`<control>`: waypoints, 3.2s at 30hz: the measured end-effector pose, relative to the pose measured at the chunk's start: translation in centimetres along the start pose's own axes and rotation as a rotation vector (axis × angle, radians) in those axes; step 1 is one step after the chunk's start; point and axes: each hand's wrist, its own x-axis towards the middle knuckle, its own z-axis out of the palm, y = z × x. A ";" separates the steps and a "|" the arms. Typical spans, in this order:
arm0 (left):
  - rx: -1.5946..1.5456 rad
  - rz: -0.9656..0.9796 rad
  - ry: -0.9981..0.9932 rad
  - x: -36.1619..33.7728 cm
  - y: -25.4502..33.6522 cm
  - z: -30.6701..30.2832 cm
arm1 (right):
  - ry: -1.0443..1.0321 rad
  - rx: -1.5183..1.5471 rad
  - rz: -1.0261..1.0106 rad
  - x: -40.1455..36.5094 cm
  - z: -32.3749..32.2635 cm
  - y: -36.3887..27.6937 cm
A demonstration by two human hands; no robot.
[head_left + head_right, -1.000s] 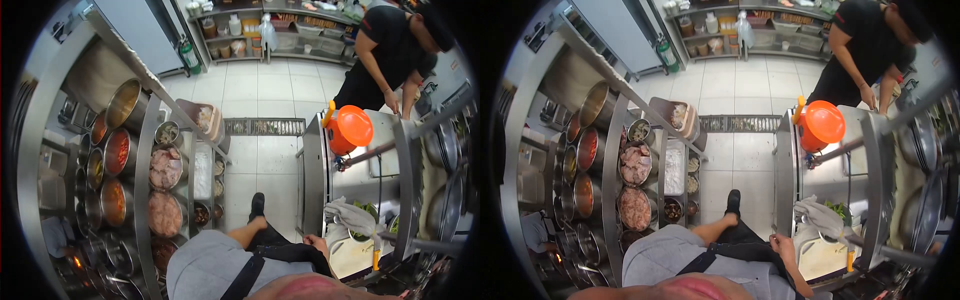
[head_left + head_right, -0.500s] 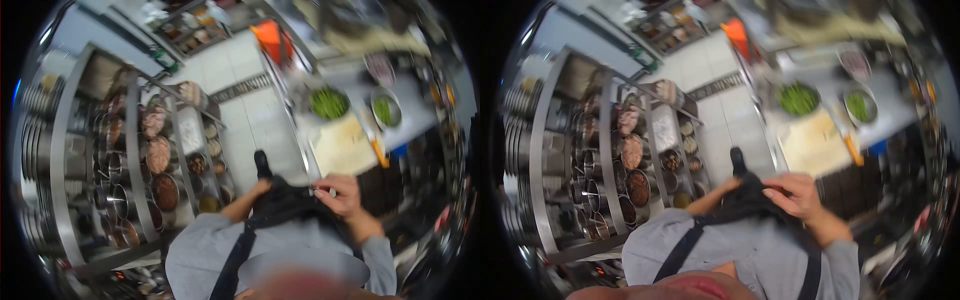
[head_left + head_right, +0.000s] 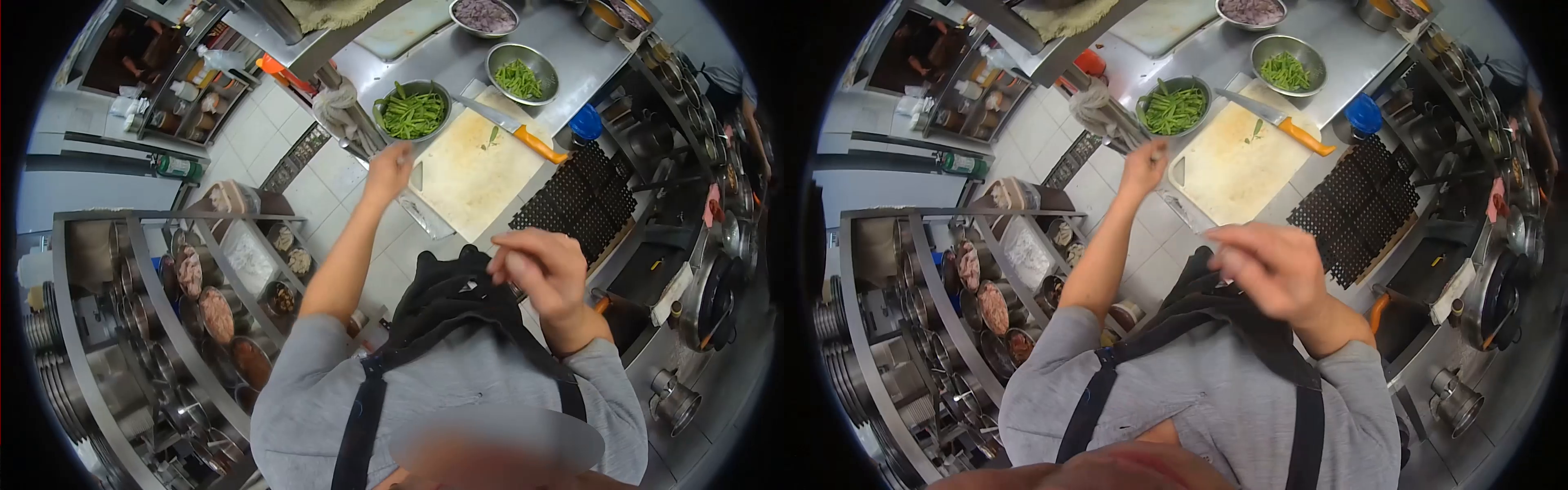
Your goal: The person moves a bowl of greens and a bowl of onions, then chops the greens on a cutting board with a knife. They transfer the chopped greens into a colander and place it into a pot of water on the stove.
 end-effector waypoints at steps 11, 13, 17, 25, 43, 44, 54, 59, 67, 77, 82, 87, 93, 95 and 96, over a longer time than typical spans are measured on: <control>0.819 -0.049 -0.438 13.6 0.7 2.9 | 0.220 -0.184 0.594 -5.6 -7.7 13.9; 0.818 -0.086 -0.432 14.2 0.5 3.7 | 0.235 -0.171 0.587 -3.6 -10.1 15.7; 0.831 -0.145 -0.425 14.9 -1.8 5.1 | 0.212 -0.146 0.460 2.1 -16.4 20.3; 0.494 -0.138 -0.019 10.8 2.9 1.6 | 0.491 -0.473 0.208 28.2 -25.9 29.6; 0.229 -0.511 0.221 -3.3 7.2 2.4 | 0.630 -0.018 0.534 39.4 -28.8 46.6; 0.230 -0.451 0.244 -3.3 7.0 2.5 | 0.608 -0.014 0.534 38.6 -29.8 46.7; 0.026 -0.389 0.224 -1.5 6.8 3.9 | 0.856 -0.294 0.341 26.7 -46.5 35.7; -0.043 -0.307 0.117 1.2 7.2 4.7 | 0.976 -0.495 0.230 23.6 -53.9 27.2; -0.034 -0.089 0.114 7.6 12.8 5.3 | 1.102 -0.544 0.007 32.5 -65.3 19.8; -0.146 -0.311 0.255 8.9 18.3 12.5 | 0.895 -0.444 0.199 50.4 -64.4 12.2; -0.112 -0.385 0.349 7.3 19.2 13.5 | 0.824 -0.268 0.163 54.7 -62.5 12.9; -0.095 -0.422 0.428 7.4 19.2 13.7 | 0.792 -0.285 0.282 56.8 -61.3 13.1; -0.086 -0.454 0.394 9.8 20.6 14.2 | 0.796 -0.088 0.137 57.5 -61.1 15.2; -0.065 -0.434 0.368 10.5 20.9 14.4 | 0.864 0.170 -0.056 54.9 -60.1 16.1; -0.053 -0.406 0.346 10.3 20.8 14.0 | 0.907 0.329 -0.141 52.7 -58.7 16.2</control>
